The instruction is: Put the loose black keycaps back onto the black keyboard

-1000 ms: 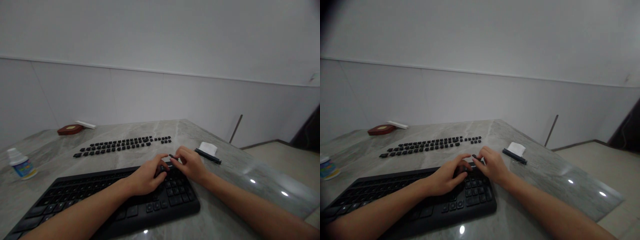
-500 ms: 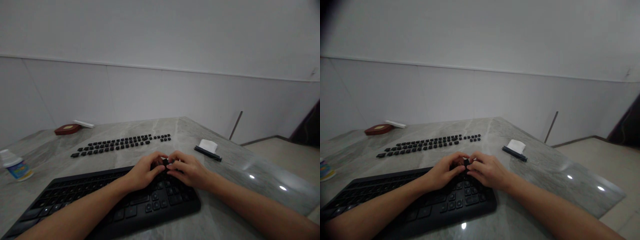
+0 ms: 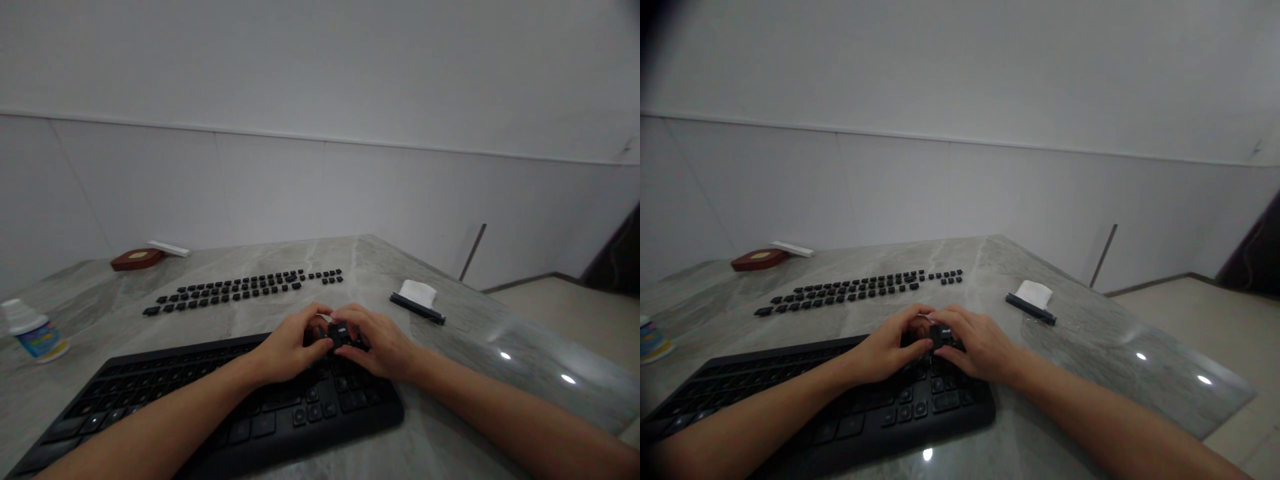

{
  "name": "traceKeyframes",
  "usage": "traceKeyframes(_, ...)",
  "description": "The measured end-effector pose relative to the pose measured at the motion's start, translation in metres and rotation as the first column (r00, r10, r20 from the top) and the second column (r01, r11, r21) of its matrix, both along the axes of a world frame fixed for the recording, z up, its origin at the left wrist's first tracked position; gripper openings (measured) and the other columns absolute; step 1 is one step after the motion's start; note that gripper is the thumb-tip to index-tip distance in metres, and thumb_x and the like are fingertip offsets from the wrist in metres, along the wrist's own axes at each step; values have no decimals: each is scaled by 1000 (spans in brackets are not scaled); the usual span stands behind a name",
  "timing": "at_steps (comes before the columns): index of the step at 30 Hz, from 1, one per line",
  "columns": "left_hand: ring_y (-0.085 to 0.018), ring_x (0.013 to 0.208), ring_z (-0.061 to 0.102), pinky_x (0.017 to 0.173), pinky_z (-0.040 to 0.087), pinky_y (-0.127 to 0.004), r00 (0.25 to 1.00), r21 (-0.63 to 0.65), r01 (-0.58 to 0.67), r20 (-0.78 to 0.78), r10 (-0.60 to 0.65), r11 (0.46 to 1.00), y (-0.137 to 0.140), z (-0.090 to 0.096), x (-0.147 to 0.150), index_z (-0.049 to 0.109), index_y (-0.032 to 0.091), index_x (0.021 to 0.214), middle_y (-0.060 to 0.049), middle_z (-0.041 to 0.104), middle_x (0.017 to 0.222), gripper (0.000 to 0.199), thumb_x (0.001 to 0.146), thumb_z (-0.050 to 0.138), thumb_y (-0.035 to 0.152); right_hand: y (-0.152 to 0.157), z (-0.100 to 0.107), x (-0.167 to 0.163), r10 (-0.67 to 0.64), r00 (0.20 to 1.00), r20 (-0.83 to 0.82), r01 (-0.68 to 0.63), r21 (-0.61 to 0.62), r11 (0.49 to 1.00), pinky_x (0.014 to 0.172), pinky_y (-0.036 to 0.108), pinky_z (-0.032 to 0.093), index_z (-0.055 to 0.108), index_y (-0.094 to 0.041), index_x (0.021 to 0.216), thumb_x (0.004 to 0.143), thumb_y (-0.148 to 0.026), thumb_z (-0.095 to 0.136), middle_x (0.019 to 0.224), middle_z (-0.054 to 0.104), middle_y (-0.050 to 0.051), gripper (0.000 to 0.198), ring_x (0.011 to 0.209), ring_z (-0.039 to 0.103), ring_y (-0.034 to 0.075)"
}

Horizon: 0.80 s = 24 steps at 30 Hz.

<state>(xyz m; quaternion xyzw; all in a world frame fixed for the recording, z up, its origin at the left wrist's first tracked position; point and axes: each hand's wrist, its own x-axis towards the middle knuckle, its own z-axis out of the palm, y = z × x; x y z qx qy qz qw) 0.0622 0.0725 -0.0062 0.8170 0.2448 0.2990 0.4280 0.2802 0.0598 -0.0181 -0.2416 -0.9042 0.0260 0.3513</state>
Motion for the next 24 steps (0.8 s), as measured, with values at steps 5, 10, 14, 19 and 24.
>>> traceKeyframes(5,-13,69,51,64,41,-26,1000,9,-7,-12,8,1000,0,0,0,46,16,118,0,61,81,33,87,56,20,-1,4,0,5,999,46,-5,-6,1000,75,32,53,41,-21,127,88,-23,61,114,58,10,45,94,59,19)
traceKeyframes(10,-14,72,54,67,43,-27,999,38,1,-51,1,999,0,-1,1,47,18,119,-1,64,87,33,87,55,18,-2,16,7,56,997,47,-51,-93,994,69,28,52,50,-20,120,84,-21,65,109,58,9,39,85,57,15)
traceKeyframes(14,-14,74,54,70,44,-29,997,77,-6,-82,12,997,-1,-2,1,47,17,121,-4,66,95,35,86,53,16,5,26,28,89,996,-16,-88,-352,932,50,18,46,58,-17,106,80,-29,70,98,58,6,30,67,52,10)
traceKeyframes(19,-14,73,54,70,44,-28,994,85,-18,-102,26,996,-1,-1,1,50,15,119,-4,67,95,34,85,53,15,15,28,52,125,992,32,-88,-544,834,48,17,41,64,-16,91,75,-34,75,91,59,4,27,65,51,8)
traceKeyframes(24,-14,72,53,69,44,-28,992,84,-30,-117,39,996,-1,-1,2,53,15,117,-4,67,92,33,84,53,15,12,29,44,188,981,47,-126,-584,802,50,17,41,66,-14,79,73,-38,76,91,61,5,27,66,52,8)
